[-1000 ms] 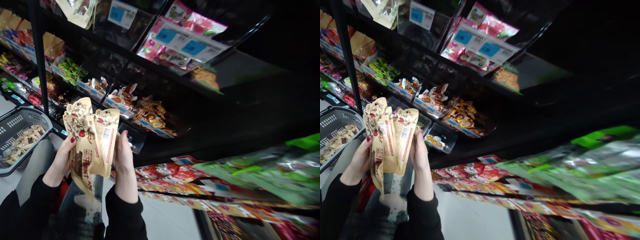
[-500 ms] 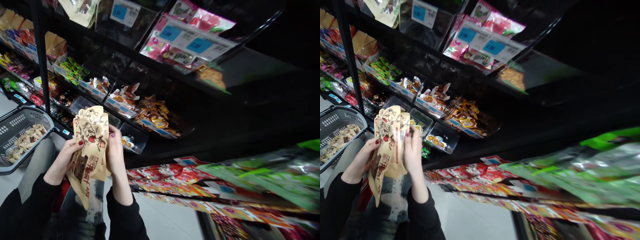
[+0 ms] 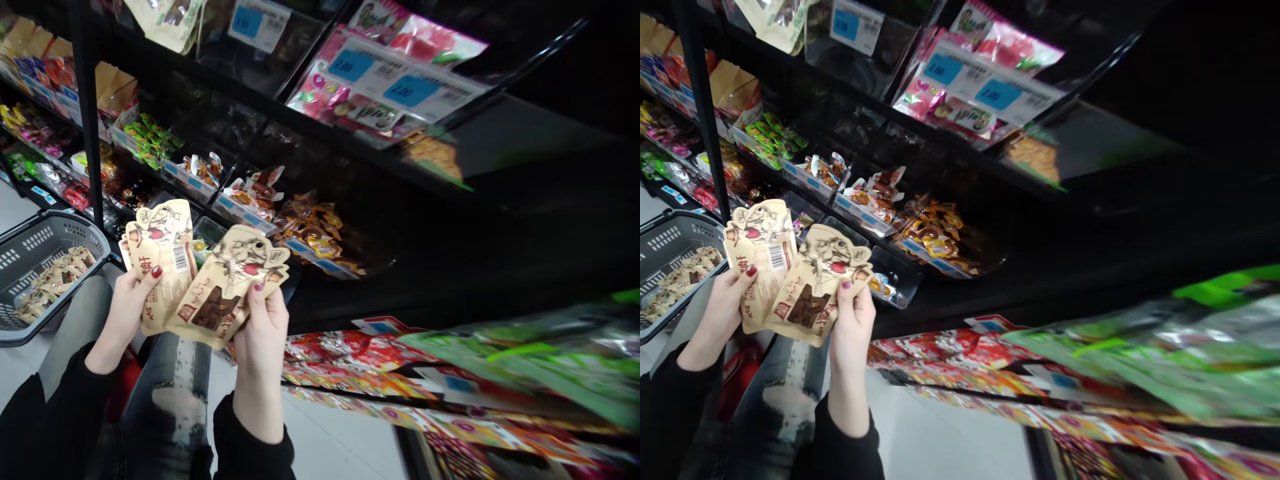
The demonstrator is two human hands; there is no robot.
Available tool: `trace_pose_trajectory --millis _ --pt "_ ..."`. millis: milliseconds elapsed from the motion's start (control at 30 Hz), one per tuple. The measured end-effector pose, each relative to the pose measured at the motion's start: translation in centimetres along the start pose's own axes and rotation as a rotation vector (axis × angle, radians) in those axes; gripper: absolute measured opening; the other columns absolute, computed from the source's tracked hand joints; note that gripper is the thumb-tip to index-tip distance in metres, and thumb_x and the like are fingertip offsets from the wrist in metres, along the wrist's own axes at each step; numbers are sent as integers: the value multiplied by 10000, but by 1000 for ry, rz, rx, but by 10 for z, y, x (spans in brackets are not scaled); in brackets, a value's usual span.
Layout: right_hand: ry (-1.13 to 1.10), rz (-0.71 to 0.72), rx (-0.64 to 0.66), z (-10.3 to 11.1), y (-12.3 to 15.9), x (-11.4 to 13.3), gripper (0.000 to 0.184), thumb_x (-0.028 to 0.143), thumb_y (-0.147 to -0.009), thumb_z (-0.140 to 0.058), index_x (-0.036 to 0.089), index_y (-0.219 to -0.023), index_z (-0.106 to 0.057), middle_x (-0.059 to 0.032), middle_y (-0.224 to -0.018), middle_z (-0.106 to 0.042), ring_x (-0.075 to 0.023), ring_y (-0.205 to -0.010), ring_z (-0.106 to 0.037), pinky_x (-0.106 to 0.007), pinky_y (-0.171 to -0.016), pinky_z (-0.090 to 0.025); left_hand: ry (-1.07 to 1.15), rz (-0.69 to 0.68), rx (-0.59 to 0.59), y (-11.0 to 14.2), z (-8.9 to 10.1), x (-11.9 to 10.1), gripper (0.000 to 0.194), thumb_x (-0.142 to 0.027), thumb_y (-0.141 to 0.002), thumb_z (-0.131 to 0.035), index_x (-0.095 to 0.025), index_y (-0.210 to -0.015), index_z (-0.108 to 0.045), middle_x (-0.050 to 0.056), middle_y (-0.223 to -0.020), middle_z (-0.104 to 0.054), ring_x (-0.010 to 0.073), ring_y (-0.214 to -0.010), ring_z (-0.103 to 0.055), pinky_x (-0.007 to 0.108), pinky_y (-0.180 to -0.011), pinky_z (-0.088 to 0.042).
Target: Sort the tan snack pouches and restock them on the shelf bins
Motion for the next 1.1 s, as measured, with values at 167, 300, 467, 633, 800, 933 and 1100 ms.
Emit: trace_pose_trajectory --millis 167,300,467,633,800,933,1100 --pt "-289 -144 124 -1 -9 -4 125 348 -796 -650 245 -855 -611 53 -709 -622 -74 -525 -542 -184 -508 -454 12 20 -36 0 4 -5 407 -463 -609 -818 -128 -829 -745 79 -816 -756 251 -766 -697 345 -723 -554" --pt "-611 -419 383 -17 -2 -22 268 334 -929 -408 200 -735 -534 121 -464 -371 -10 -248 -136 -130 -259 -202 39 53 -32 2 0 -7 439 -470 -569 -837 -131 -832 -744 89 -817 -758 272 -791 -703 361 -728 -564" --pt "-1128 -594 519 -28 -1 -30 285 211 -987 -314 176 -775 -502 121 -487 -445 30 -252 -307 -40 -289 -220 62 74 -55 2 0 -7 455 -473 -549 -845 -128 -828 -743 104 -814 -758 306 -855 -704 394 -767 -566" --pt "-1224 -600 528 -33 -14 -26 389 41 -964 -190 170 -776 -505 84 -561 -494 23 -397 -508 -35 -403 -346 82 101 -20 3 -4 -7 453 -476 -568 -836 -129 -842 -743 114 -843 -761 320 -906 -698 407 -809 -560" --pt "-1168 -559 498 -33 -19 -22 333 64 -967 -254 178 -772 -499 97 -561 -494 32 -358 -451 -38 -379 -304 86 126 6 6 -5 -6 441 -483 -601 -817 -129 -853 -741 119 -873 -761 329 -947 -689 406 -830 -556" --pt "-856 -427 614 -33 -18 -19 321 369 -948 -405 213 -669 -442 147 -395 -332 -8 -212 -144 -128 -264 -149 146 119 86 8 -7 -11 451 -454 -648 -796 -152 -977 -733 114 -1015 -745 335 -1078 -639 408 -917 -520" --pt "-258 -144 447 -32 -25 -16 356 533 -856 -473 257 -651 -382 124 -425 -208 -79 -330 -190 -200 -348 -280 288 65 245 18 -24 -22 599 -406 -765 -715 -308 -1330 -540 43 -1318 -611 260 -1278 -502 351 -1053 -415"
Point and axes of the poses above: each hand's wrist, its own y-axis away from the middle knuckle, its own z-axis out of the back of the hand, x = y × z, the point moved 7 cm from there along -y, towards the middle knuckle
